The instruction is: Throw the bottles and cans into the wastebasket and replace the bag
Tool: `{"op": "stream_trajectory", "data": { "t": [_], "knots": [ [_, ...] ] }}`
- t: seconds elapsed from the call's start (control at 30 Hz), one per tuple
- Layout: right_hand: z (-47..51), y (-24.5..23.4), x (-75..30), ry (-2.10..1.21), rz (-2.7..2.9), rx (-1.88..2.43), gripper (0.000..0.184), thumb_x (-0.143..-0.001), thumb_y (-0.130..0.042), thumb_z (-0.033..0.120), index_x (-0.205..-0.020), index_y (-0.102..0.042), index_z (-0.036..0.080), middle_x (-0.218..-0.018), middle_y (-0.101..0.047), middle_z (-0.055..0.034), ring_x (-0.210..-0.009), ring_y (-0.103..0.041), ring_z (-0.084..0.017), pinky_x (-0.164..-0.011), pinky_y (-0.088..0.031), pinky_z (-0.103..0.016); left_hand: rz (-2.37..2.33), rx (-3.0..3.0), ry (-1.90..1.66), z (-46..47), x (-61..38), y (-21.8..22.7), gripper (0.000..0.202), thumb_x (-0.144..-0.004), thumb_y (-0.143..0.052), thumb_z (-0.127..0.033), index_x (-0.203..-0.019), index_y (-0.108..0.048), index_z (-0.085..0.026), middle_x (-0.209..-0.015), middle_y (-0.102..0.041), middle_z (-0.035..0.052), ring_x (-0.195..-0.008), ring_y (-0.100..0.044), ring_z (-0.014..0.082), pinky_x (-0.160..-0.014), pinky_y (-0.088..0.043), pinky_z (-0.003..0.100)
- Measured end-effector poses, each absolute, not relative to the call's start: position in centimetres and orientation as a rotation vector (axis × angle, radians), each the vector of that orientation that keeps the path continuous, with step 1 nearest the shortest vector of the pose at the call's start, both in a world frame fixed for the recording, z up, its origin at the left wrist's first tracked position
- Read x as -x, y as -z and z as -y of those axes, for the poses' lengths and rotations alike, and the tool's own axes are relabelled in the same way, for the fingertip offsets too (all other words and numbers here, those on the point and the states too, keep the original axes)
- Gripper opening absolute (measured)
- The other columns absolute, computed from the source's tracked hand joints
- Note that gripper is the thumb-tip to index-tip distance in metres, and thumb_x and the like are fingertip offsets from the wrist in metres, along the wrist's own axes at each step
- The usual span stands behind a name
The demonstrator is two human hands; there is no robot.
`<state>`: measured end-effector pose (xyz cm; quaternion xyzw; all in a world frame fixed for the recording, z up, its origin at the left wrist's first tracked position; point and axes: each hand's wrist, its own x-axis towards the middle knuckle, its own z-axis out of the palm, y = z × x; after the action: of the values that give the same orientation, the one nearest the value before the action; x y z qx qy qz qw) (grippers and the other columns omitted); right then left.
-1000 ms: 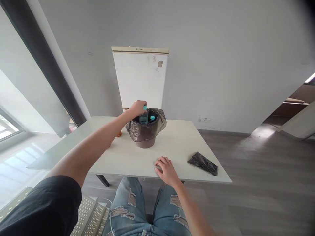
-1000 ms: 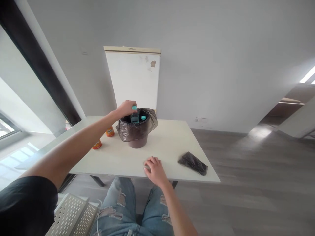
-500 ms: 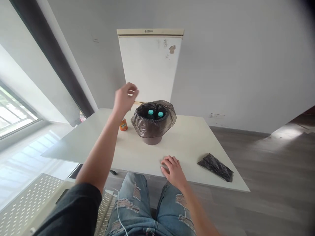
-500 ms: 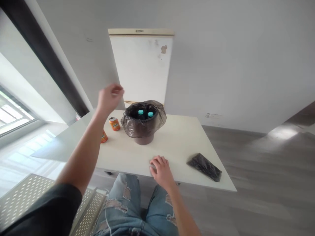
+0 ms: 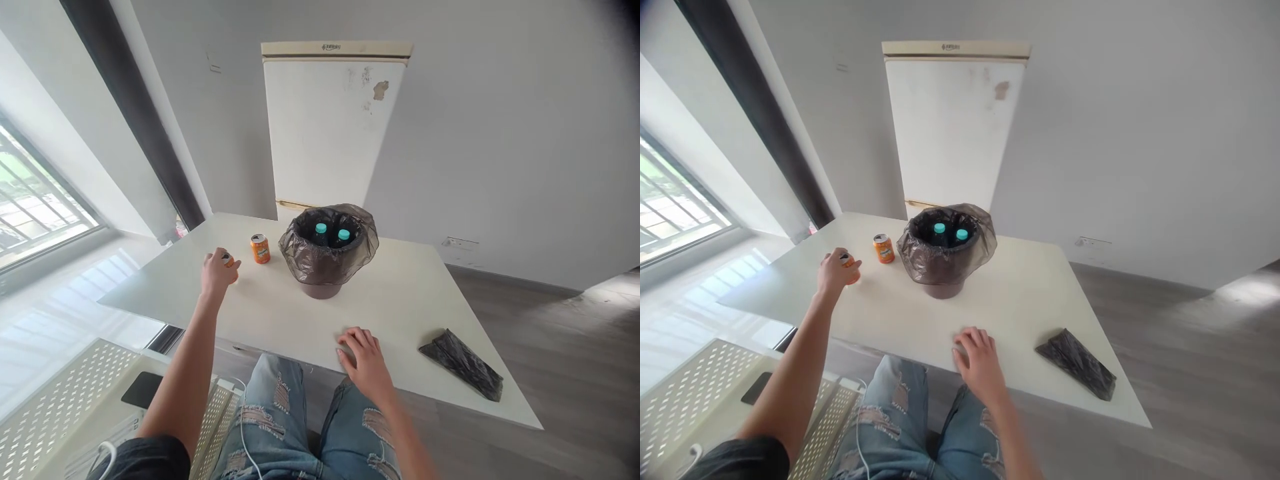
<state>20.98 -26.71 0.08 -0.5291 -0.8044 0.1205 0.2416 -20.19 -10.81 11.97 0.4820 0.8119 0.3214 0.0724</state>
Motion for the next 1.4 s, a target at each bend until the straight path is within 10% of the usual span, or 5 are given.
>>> {"op": "stream_trajectory", "data": {
  "t": [0.23, 0.43, 0.8, 1.1, 1.4],
  "knots": [
    [26.7, -0.2, -20.8, -0.273, 2.196, 1.450, 0.007, -0.106, -0.054, 0.030, -0.107, -0.060, 0.027, -0.116, -0.063, -0.0061, -0.108, -0.058, -0.025, -0.093, -0.049, -0.043, -1.996, -1.703, -2.083, 14.8, 11.6, -24.6, 0.053, -0.082, -0.084, -0.050, -0.121, -0.058, -0.025, -0.120, -0.064, 0.0085, -0.113, -0.064, 0.0278, -0.107, -0.050, 0.049],
    [26.9, -0.6, -20.7, -0.263, 2.175, 1.426, 0.006, -0.105, -0.055, 0.029, -0.105, -0.061, 0.027, -0.115, -0.063, -0.0061, -0.107, -0.059, -0.024, -0.093, -0.049, -0.042, -1.765, -2.051, -1.591, 12.0, 2.4, -29.1, 0.047, -0.080, -0.086, -0.043, -0.118, -0.066, -0.025, -0.121, -0.063, 0.0086, -0.112, -0.064, 0.0272, -0.101, -0.054, 0.044],
    [27.0, -0.9, -21.0, -0.299, 2.156, 1.410, 0.006, -0.103, -0.059, 0.025, -0.108, -0.061, 0.027, -0.116, -0.064, -0.0044, -0.109, -0.058, -0.023, -0.096, -0.048, -0.041, -1.791, -2.375, -0.318, 5.6, -1.9, -25.3, 0.040, -0.071, -0.091, -0.044, -0.100, -0.078, -0.019, -0.104, -0.078, 0.0106, -0.100, -0.071, 0.0305, -0.083, -0.053, 0.035],
    [27.0, -1.0, -20.9, -0.334, 2.156, 1.406, 0.006, -0.104, -0.057, 0.026, -0.108, -0.061, 0.027, -0.117, -0.063, -0.0047, -0.109, -0.057, -0.023, -0.097, -0.047, -0.042, -2.066, -2.107, -1.180, 5.3, 7.9, -25.7, 0.025, -0.094, -0.063, -0.037, -0.109, -0.075, -0.020, -0.103, -0.078, 0.0088, -0.104, -0.070, 0.0285, -0.100, -0.051, 0.041],
    [26.8, -0.5, -21.0, -0.332, 2.184, 1.429, 0.011, -0.106, -0.053, 0.032, -0.109, -0.062, 0.027, -0.119, -0.063, -0.0067, -0.111, -0.058, -0.025, -0.096, -0.049, -0.045, -2.194, -1.907, -0.581, 1.4, 16.5, -13.6, 0.076, -0.081, -0.080, -0.040, -0.148, -0.053, -0.017, -0.144, -0.058, 0.0249, -0.131, -0.060, 0.0388, -0.100, -0.049, 0.041]
  ]
}}
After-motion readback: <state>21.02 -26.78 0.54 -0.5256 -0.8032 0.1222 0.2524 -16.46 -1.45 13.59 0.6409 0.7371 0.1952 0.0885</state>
